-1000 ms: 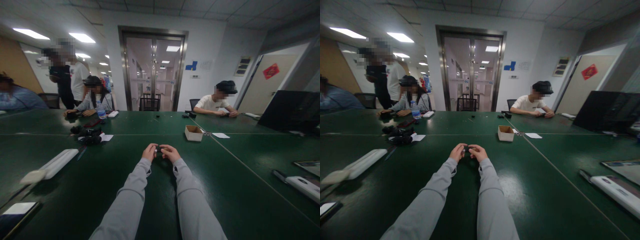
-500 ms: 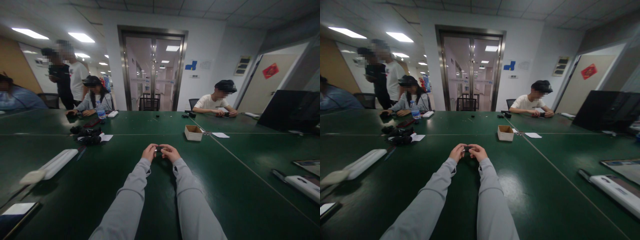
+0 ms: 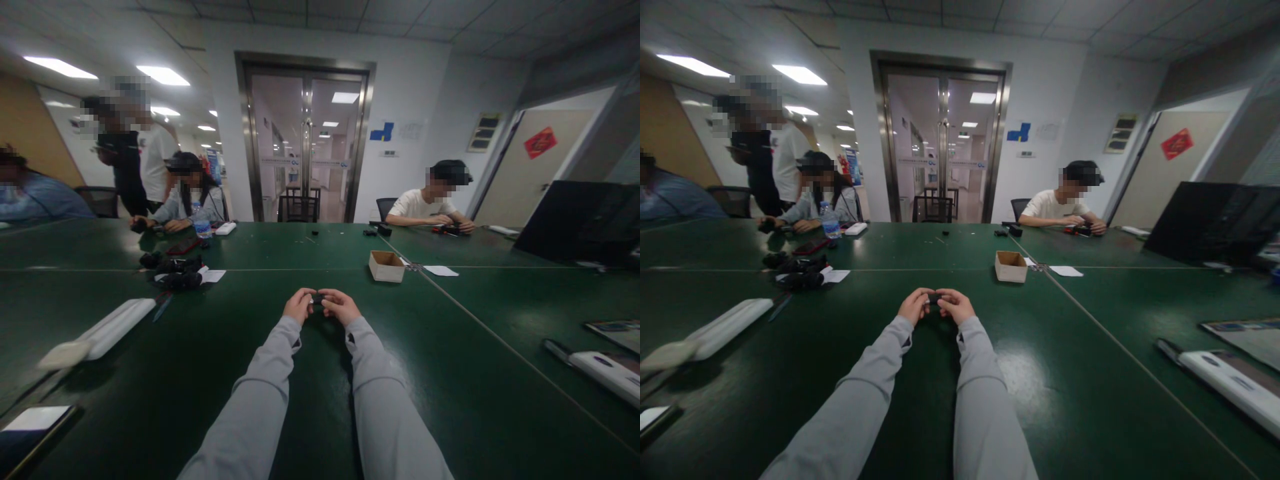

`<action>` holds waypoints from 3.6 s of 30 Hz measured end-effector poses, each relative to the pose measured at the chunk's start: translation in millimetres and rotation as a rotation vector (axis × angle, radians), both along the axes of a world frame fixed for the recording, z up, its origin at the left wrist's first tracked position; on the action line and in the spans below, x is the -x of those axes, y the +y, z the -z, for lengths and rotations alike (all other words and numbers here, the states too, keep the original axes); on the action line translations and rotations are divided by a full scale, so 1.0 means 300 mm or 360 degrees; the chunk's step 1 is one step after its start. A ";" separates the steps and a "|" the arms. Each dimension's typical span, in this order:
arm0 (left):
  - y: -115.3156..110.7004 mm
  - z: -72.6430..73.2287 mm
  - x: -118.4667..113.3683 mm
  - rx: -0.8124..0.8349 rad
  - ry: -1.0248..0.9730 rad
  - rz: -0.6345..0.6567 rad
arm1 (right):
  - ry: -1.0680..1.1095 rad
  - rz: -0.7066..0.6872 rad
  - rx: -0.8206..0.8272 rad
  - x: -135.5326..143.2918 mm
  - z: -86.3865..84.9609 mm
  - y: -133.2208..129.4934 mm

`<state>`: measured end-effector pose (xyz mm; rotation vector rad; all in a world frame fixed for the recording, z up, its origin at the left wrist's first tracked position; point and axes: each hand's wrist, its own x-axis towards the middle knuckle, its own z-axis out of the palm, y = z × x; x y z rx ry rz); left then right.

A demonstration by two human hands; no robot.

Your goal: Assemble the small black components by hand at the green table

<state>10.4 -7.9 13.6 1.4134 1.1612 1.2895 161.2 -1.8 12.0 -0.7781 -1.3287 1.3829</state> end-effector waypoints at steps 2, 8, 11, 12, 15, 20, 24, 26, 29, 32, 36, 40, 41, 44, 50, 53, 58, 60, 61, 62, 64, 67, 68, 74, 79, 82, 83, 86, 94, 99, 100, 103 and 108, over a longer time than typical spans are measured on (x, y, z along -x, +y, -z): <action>-0.003 -0.003 -0.001 -0.0004 -0.0014 0.0001 | -0.0006 -0.0005 0.0000 -0.001 -0.003 -0.002; -0.012 -0.015 -0.001 0.0031 -0.0032 0.0008 | -0.0006 0.0006 0.0002 0.001 -0.001 -0.001; -0.012 -0.016 0.001 0.0019 -0.0026 0.0016 | 0.0003 0.0008 -0.0006 0.003 0.001 -0.001; -0.012 -0.017 0.001 0.0013 -0.0021 0.0017 | 0.0005 0.0008 -0.0007 0.003 0.001 -0.002; -0.015 -0.020 0.001 0.0024 -0.0014 0.0002 | 0.0006 0.0006 -0.0018 0.004 -0.002 -0.004; -0.013 -0.017 0.003 -0.0003 0.0008 0.0021 | 0.0005 -0.0002 -0.0029 0.003 -0.007 -0.008; -0.006 -0.009 0.005 -0.0059 0.0026 0.0021 | -0.0008 0.0006 -0.0028 0.002 -0.006 -0.007; -0.008 -0.011 0.004 -0.0061 0.0023 0.0013 | -0.0007 0.0003 -0.0026 0.003 -0.004 -0.006; -0.016 -0.020 0.001 -0.0038 0.0020 -0.0021 | 0.0010 0.0010 -0.0022 0.005 -0.001 -0.003; -0.024 -0.029 0.001 -0.0017 0.0028 -0.0017 | 0.0018 0.0019 -0.0013 0.006 0.002 0.000; -0.021 -0.028 0.005 -0.0007 0.0009 0.0034 | 0.0009 0.0017 -0.0015 0.004 0.001 0.000; -0.013 -0.020 0.005 -0.0006 0.0012 0.0031 | 0.0010 0.0025 -0.0019 0.003 0.000 -0.003; -0.012 -0.018 0.004 -0.0003 0.0011 0.0025 | 0.0012 0.0025 -0.0019 0.003 0.000 -0.003; -0.011 -0.014 0.000 -0.0025 0.0005 0.0020 | 0.0009 0.0022 -0.0016 0.004 -0.002 -0.003; -0.005 -0.006 0.001 -0.0016 -0.0013 0.0040 | 0.0012 0.0025 0.0002 0.003 -0.007 -0.006; -0.003 -0.006 0.005 0.0011 -0.0055 0.0031 | 0.0027 0.0034 0.0006 0.003 -0.005 -0.005; -0.004 -0.008 0.009 -0.0031 -0.0015 -0.0006 | 0.0030 0.0065 0.0019 0.005 0.000 -0.001; -0.003 -0.010 0.007 -0.0031 -0.0006 -0.0013 | 0.0025 0.0075 0.0031 0.005 -0.001 0.000; -0.003 -0.011 0.006 -0.0024 -0.0005 -0.0015 | 0.0022 0.0076 0.0036 0.005 -0.001 0.000; -0.003 -0.012 0.005 -0.0016 -0.0006 -0.0013 | 0.0019 0.0072 0.0038 0.005 -0.002 0.000; -0.002 -0.012 0.003 -0.0013 -0.0006 -0.0014 | 0.0020 0.0062 0.0030 0.004 -0.002 0.001; 0.000 -0.007 0.004 -0.0038 0.0005 -0.0022 | 0.0023 0.0046 0.0017 0.004 -0.001 0.002; 0.001 -0.005 0.005 -0.0050 0.0011 -0.0025 | 0.0023 0.0045 0.0015 0.004 0.000 0.003; 0.000 -0.001 0.007 -0.0085 0.0033 -0.0026 | 0.0041 0.0021 0.0006 0.004 0.004 0.008; -0.008 -0.008 0.004 -0.0030 -0.0102 0.0033 | 0.0057 0.0056 0.0012 0.003 0.003 0.007; -0.013 -0.012 0.003 -0.0043 -0.0137 0.0035 | 0.0062 0.0075 0.0023 0.003 0.003 0.007; -0.014 -0.014 0.002 -0.0035 -0.0140 0.0035 | 0.0061 0.0077 0.0028 0.003 0.003 0.007; -0.016 -0.018 -0.001 0.0001 -0.0136 0.0055 | 0.0062 0.0094 0.0041 0.005 0.003 0.008; 0.002 0.006 -0.008 -0.0069 -0.0148 -0.0029 | 0.0032 0.0109 0.0074 0.011 -0.007 -0.002; 0.009 0.012 0.000 -0.0057 -0.0083 -0.0213 | -0.0048 0.0123 0.0084 0.019 -0.021 -0.012; 0.010 0.012 0.001 -0.0052 -0.0063 -0.0233 | -0.0056 0.0117 0.0080 0.021 -0.023 -0.014; 0.013 0.011 0.002 -0.0040 -0.0061 -0.0232 | -0.0068 0.0116 0.0069 0.022 -0.024 -0.013; 0.006 0.008 -0.008 0.0005 -0.0440 -0.0168 | -0.0092 0.0136 0.0072 0.023 -0.008 -0.001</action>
